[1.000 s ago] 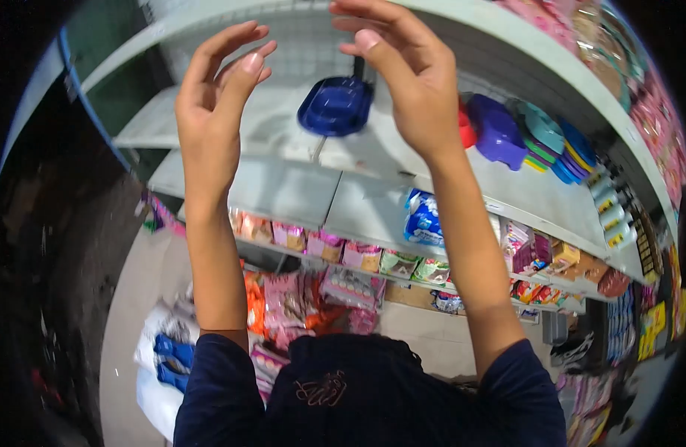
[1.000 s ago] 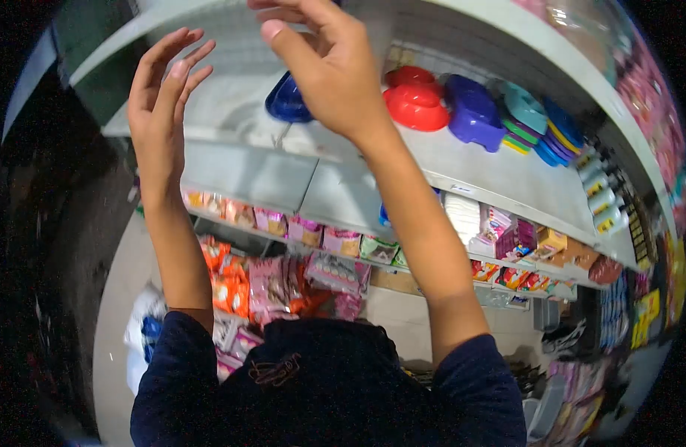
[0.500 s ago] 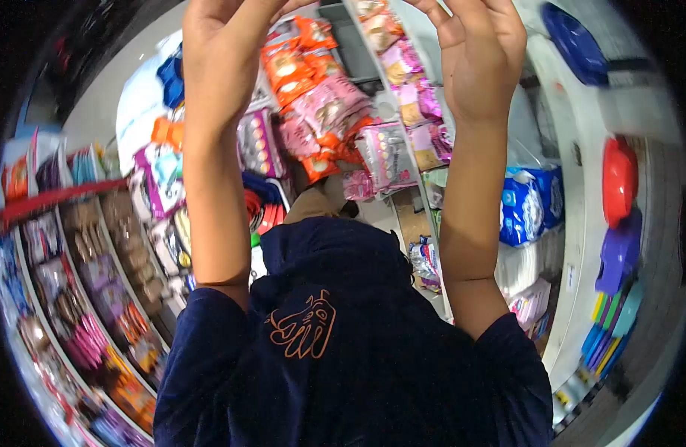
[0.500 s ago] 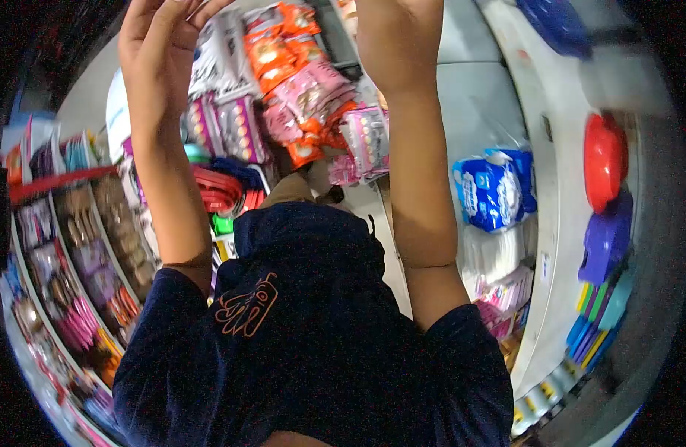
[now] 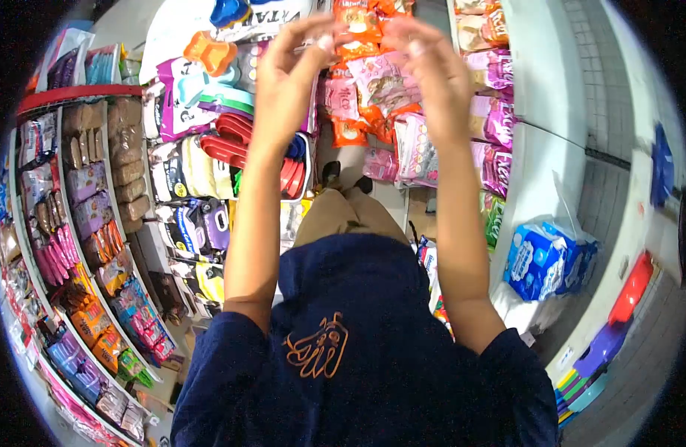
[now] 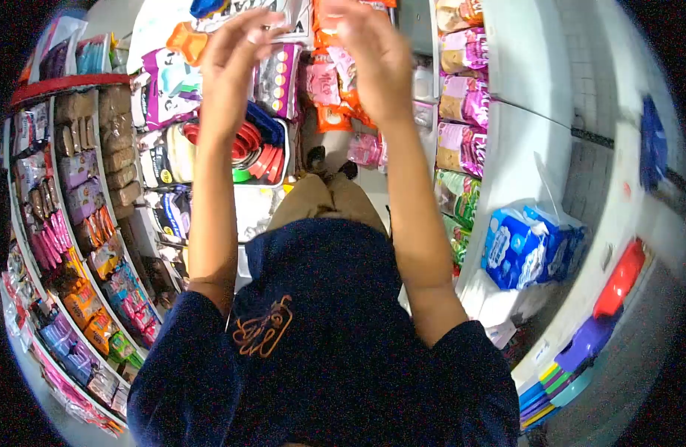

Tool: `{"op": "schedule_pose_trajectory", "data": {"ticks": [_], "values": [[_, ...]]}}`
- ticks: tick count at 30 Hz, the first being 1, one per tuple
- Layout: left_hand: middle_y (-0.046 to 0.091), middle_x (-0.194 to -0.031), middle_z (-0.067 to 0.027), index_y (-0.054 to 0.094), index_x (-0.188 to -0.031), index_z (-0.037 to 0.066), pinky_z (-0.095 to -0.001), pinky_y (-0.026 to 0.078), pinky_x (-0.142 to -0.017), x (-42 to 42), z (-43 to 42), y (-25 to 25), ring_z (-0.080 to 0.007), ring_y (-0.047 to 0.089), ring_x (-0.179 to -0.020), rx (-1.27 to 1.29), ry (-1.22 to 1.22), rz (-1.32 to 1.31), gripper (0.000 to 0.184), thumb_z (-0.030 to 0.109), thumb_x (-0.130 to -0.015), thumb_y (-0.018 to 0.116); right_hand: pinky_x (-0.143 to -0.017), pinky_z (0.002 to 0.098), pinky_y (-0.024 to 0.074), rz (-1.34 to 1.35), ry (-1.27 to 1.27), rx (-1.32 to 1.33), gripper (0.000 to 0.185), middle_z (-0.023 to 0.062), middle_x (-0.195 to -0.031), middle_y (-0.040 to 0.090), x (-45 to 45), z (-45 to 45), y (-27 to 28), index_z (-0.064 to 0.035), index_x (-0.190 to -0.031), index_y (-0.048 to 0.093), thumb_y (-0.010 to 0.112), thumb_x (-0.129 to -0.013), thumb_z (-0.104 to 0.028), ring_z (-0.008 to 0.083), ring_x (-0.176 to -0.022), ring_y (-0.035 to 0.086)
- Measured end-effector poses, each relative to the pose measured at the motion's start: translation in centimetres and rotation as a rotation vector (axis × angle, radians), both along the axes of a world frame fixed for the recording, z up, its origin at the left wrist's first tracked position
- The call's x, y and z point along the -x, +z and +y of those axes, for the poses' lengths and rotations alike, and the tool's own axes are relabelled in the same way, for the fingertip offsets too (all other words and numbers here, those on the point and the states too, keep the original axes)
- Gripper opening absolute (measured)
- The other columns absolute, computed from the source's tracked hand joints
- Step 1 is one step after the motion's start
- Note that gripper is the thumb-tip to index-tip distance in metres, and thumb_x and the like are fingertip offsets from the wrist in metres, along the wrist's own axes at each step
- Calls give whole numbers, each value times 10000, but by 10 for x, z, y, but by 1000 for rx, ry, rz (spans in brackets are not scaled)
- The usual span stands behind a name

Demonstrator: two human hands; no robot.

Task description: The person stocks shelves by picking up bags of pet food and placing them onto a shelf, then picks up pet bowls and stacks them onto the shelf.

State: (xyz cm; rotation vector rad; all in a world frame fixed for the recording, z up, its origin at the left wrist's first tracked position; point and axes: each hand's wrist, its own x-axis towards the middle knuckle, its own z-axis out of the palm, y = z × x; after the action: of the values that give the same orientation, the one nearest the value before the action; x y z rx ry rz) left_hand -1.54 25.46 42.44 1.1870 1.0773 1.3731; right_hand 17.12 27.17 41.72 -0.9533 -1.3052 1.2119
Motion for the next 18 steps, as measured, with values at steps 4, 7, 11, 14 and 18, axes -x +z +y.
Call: {"op": "schedule_pose_trajectory", "data": {"ticks": [4, 7, 11, 14, 18], "values": [[634, -1184, -86, 533, -1236, 17, -325, 493, -904, -14, -18, -207, -172, 605, -1064, 381, 0, -82, 310, 128, -947, 552, -801, 265, 500, 111, -49, 508, 307, 50, -1108, 664, 6, -25, -207, -12, -1217, 585, 544, -963, -180, 108, -969, 621], [628, -1068, -58, 536, -1221, 35, -300, 514, -819, -32, -77, -399, -155, 606, -951, 624, -23, -65, 313, 70, -910, 546, -773, 271, 503, -31, -37, 650, 319, 69, -1107, 655, -8, -78, -385, -47, -1245, 564, 547, -973, -212, 142, -929, 636], [649, -994, -84, 534, -1180, -14, -256, 483, -750, -58, -164, -610, -143, 610, -887, 898, -1, 97, 305, 79, -891, 565, -719, 272, 501, -186, -71, 1160, 322, 64, -1128, 636, -25, -167, -617, -110, -1240, 575, 582, -943, -234, 150, -896, 629], [666, -947, -109, 533, -1148, -20, -291, 479, -811, -69, -207, -708, -178, 628, -892, 1074, 59, 79, 301, 77, -866, 573, -936, 428, 472, -28, -278, 1532, 436, 60, -1280, 511, -48, -219, -752, -149, -1324, 477, 571, -913, -262, 269, -1121, 545], [653, -940, -110, 498, -1190, 7, -317, 477, -802, -73, -278, -815, -198, 627, -882, 1191, -19, 215, 331, 102, -880, 566, -1035, 494, 411, 159, -866, 1748, 598, 124, -1470, 325, -64, -231, -877, -123, -1400, 392, 584, -922, -425, 357, -1326, 355]]}}
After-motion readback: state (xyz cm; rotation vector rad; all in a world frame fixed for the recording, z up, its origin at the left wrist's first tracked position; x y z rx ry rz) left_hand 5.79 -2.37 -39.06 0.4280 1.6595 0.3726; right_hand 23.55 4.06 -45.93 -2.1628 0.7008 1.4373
